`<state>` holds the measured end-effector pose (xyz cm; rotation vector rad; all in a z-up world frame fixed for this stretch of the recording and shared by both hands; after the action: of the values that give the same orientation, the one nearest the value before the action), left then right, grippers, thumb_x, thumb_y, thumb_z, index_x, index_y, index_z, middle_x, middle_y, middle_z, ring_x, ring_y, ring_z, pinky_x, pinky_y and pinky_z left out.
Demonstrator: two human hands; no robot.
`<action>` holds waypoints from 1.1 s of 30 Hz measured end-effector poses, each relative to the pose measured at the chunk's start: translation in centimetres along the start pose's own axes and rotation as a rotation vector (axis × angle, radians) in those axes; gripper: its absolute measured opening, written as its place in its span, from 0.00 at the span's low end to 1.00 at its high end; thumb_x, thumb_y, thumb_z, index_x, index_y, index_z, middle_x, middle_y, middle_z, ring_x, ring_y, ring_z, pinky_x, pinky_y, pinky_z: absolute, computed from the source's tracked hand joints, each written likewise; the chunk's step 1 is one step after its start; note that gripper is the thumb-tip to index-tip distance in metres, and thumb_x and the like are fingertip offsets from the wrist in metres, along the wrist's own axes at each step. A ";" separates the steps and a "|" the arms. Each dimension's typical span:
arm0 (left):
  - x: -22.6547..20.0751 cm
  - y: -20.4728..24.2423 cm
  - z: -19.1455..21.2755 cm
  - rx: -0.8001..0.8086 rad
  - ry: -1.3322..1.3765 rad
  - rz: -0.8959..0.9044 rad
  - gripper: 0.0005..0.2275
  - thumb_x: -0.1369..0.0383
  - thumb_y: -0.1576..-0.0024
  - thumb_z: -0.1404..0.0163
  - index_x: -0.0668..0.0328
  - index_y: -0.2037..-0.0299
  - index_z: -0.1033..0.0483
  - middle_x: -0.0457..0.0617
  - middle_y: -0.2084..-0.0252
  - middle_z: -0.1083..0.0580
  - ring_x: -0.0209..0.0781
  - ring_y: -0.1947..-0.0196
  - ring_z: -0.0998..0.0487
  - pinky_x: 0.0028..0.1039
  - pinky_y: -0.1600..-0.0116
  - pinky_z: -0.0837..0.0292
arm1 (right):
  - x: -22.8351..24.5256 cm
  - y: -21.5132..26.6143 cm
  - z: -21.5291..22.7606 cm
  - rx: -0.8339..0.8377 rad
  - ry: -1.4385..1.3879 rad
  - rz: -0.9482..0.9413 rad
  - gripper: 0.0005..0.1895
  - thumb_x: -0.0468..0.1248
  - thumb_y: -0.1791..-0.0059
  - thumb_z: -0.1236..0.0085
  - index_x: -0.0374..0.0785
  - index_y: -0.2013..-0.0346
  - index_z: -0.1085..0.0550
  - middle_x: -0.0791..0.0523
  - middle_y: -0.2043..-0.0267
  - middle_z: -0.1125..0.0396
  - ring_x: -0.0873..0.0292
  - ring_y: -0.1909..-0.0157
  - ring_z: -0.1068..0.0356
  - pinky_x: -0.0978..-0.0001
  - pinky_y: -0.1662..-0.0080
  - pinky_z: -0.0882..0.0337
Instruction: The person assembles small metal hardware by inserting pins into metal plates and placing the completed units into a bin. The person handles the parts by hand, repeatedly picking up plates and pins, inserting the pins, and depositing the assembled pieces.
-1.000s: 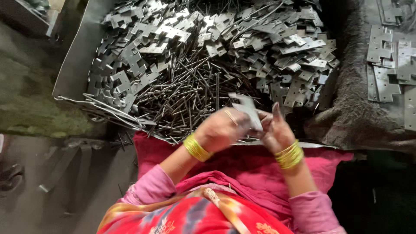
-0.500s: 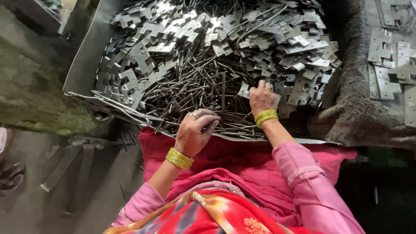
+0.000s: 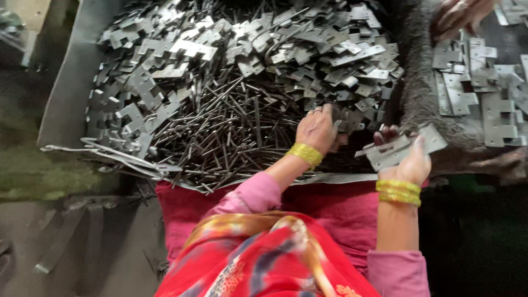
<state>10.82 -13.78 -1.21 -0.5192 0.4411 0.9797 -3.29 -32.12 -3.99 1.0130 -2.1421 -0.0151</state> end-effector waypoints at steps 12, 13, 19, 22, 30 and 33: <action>1.8 0.3 -2.4 0.014 0.117 0.453 0.45 0.57 0.61 0.35 0.59 0.31 0.41 0.64 0.43 0.31 0.56 0.57 0.20 0.37 0.56 0.22 | -8.0 4.1 3.9 0.069 0.003 -0.286 0.09 0.32 0.42 0.57 0.34 0.48 0.32 0.42 0.47 0.30 0.42 0.46 0.26 0.43 0.43 0.24; 2.0 0.3 -1.6 0.068 0.133 0.450 0.36 0.58 0.59 0.36 0.55 0.38 0.33 0.60 0.46 0.26 0.53 0.56 0.19 0.37 0.54 0.23 | -8.6 4.2 3.0 0.137 0.001 -0.332 0.12 0.32 0.43 0.58 0.34 0.47 0.31 0.42 0.47 0.30 0.41 0.47 0.26 0.43 0.44 0.24; 10.7 5.4 5.8 0.162 0.158 0.444 0.13 0.60 0.53 0.38 0.45 0.58 0.15 0.49 0.60 0.17 0.47 0.60 0.15 0.35 0.53 0.21 | -13.5 6.1 1.7 0.250 0.095 -0.492 0.15 0.26 0.46 0.55 0.31 0.44 0.33 0.37 0.47 0.30 0.40 0.48 0.26 0.48 0.47 0.23; 15.2 8.3 10.5 -0.062 0.255 0.409 0.22 0.68 0.59 0.32 0.56 0.51 0.20 0.54 0.62 0.19 0.47 0.63 0.18 0.35 0.56 0.25 | -16.9 7.0 -0.4 0.341 0.190 -0.522 0.18 0.25 0.49 0.54 0.33 0.43 0.33 0.37 0.48 0.30 0.40 0.48 0.26 0.49 0.46 0.22; 13.3 15.5 8.5 -0.308 0.966 0.447 0.13 0.77 0.52 0.37 0.67 0.57 0.20 0.52 0.61 0.20 0.37 0.63 0.19 0.29 0.57 0.21 | -21.6 10.7 -5.2 0.340 -0.072 -0.547 0.17 0.40 0.41 0.50 0.31 0.42 0.32 0.42 0.48 0.28 0.43 0.52 0.25 0.47 0.50 0.23; 10.4 17.4 9.5 -0.340 0.355 0.338 0.14 0.71 0.56 0.32 0.65 0.62 0.19 0.56 0.63 0.21 0.46 0.61 0.21 0.35 0.56 0.25 | -22.2 10.7 -5.5 0.337 0.087 -0.536 0.13 0.33 0.45 0.49 0.34 0.46 0.32 0.42 0.48 0.28 0.43 0.49 0.25 0.49 0.47 0.23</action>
<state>1.96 6.70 -3.25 -0.9553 0.7002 1.3038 2.05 -8.33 -10.69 1.7274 -1.7703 0.1341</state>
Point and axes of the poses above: each hand's wrist, its own y-axis away from the middle knuckle, its own z-axis out of the back of the hand, x = y × z, the point moved 8 cm from there along -y, towards the middle knuckle
